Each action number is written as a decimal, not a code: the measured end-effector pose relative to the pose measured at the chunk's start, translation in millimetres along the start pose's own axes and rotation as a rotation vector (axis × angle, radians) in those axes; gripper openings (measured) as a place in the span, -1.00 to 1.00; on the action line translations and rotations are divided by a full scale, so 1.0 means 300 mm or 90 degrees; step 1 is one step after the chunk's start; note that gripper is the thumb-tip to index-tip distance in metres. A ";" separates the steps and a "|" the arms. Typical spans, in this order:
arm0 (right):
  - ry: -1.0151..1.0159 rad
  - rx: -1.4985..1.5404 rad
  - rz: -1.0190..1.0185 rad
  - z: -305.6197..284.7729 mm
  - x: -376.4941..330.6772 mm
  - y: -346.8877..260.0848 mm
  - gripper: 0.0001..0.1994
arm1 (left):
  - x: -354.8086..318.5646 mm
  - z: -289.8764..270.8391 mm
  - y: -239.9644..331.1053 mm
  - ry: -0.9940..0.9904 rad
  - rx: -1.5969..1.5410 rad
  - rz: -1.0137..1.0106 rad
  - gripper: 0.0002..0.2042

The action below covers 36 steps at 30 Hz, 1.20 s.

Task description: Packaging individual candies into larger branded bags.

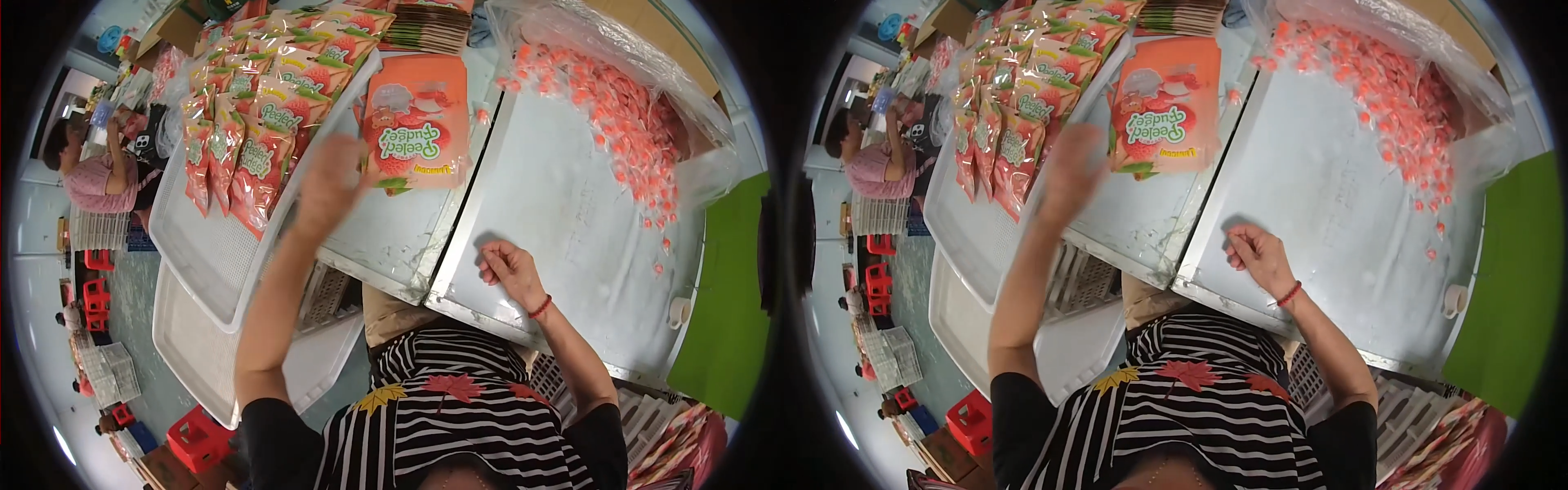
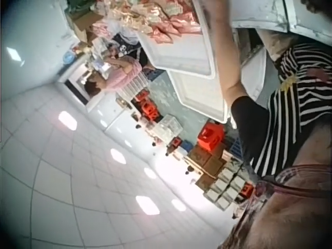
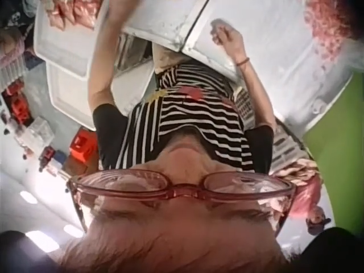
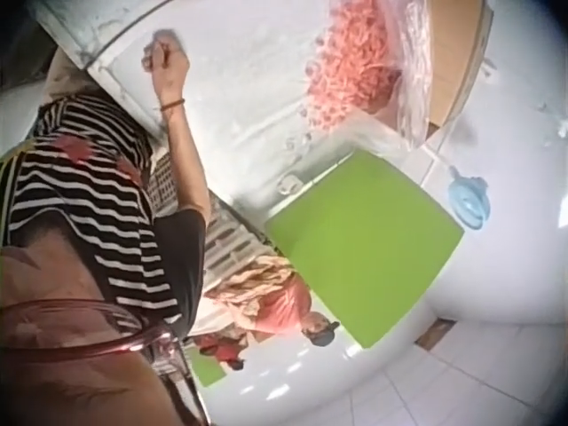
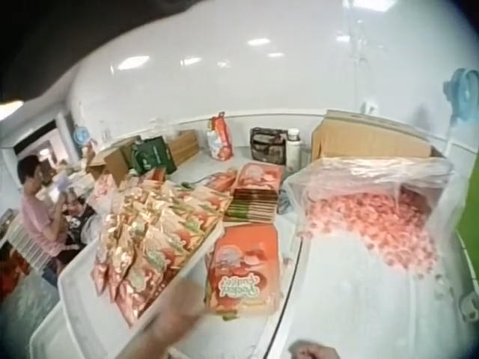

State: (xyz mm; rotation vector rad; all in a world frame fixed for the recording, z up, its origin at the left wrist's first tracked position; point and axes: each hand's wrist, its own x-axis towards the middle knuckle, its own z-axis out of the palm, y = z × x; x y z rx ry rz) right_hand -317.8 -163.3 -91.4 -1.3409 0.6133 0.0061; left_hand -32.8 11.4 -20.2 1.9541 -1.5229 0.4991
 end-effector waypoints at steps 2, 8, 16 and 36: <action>0.002 -0.034 0.001 0.002 0.007 0.008 -0.81 | 0.005 0.130 0.067 -0.042 0.021 0.084 -0.59; -0.012 0.024 -0.060 -0.002 -0.009 0.041 -0.82 | -0.042 0.220 0.005 -0.133 0.024 0.132 -0.66; 0.018 -0.018 -0.063 0.010 -0.004 0.017 -0.82 | 0.041 0.209 0.083 -0.148 -0.146 -0.016 -0.86; 0.254 -0.218 -0.280 0.016 0.068 -0.112 -0.79 | 0.027 0.211 0.409 -0.141 -0.196 -0.196 -0.86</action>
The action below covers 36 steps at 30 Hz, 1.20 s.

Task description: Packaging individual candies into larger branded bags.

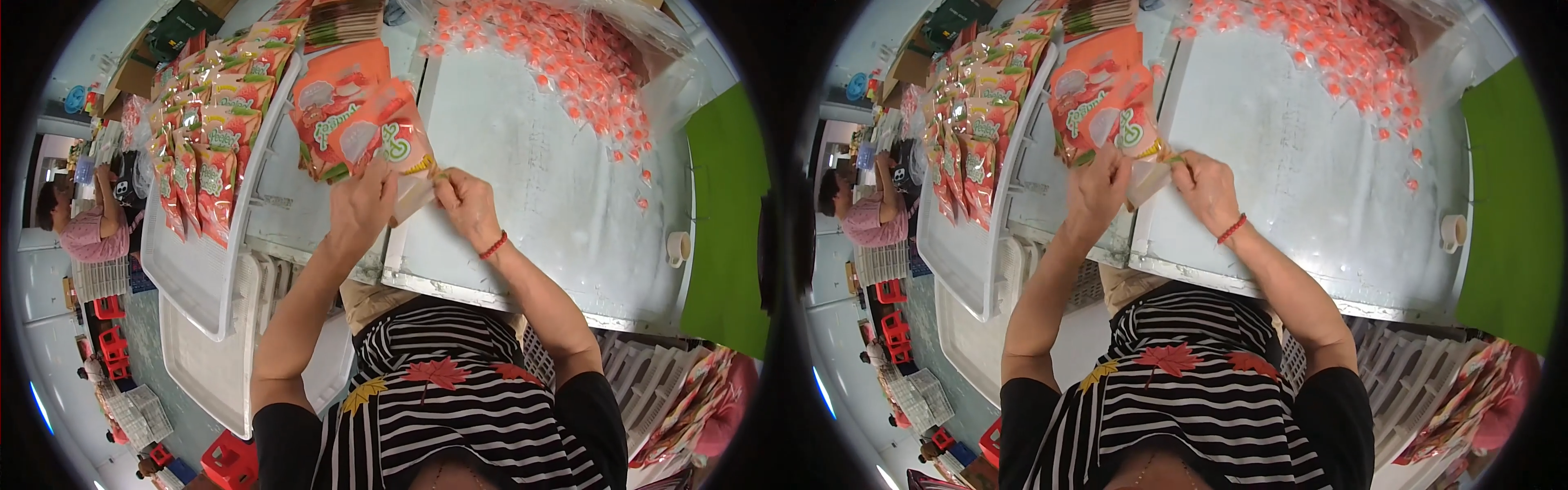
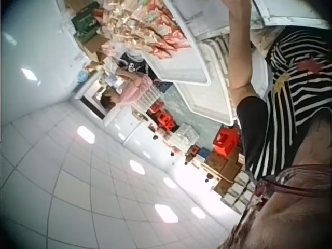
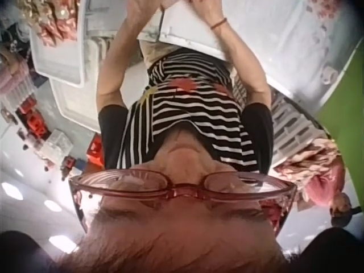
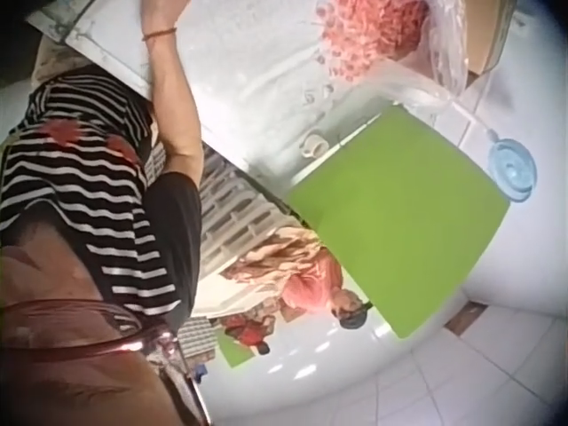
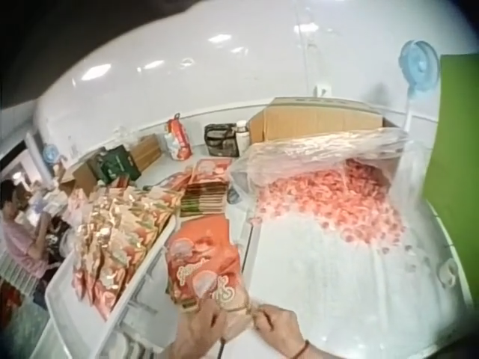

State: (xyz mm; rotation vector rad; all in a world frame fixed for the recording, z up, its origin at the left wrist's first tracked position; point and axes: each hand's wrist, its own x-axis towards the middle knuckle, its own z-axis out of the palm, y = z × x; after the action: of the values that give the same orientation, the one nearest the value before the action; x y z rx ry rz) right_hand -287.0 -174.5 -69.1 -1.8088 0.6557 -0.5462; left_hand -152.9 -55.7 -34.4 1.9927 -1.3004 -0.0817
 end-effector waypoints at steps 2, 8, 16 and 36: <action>0.038 -0.172 -0.075 -0.008 -0.010 -0.044 -0.81 | -0.004 0.036 0.028 0.011 0.112 0.015 -0.88; 0.106 -0.069 -0.016 -0.011 -0.020 0.021 -0.74 | 0.003 0.086 0.079 0.024 0.146 0.161 -0.85; 0.250 -0.174 -0.114 -0.040 -0.016 -0.009 -0.80 | 0.056 0.043 0.123 -0.018 0.265 0.138 -0.79; -0.319 1.062 0.177 -0.137 -0.022 0.089 -0.67 | -0.003 0.193 0.266 0.062 0.099 0.380 -0.54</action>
State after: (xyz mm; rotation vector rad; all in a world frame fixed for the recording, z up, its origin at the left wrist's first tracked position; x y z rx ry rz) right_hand -323.0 -205.8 -81.9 -0.2128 -0.0370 -0.2309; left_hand -239.0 -103.3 -27.8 1.6252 -1.8221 0.4057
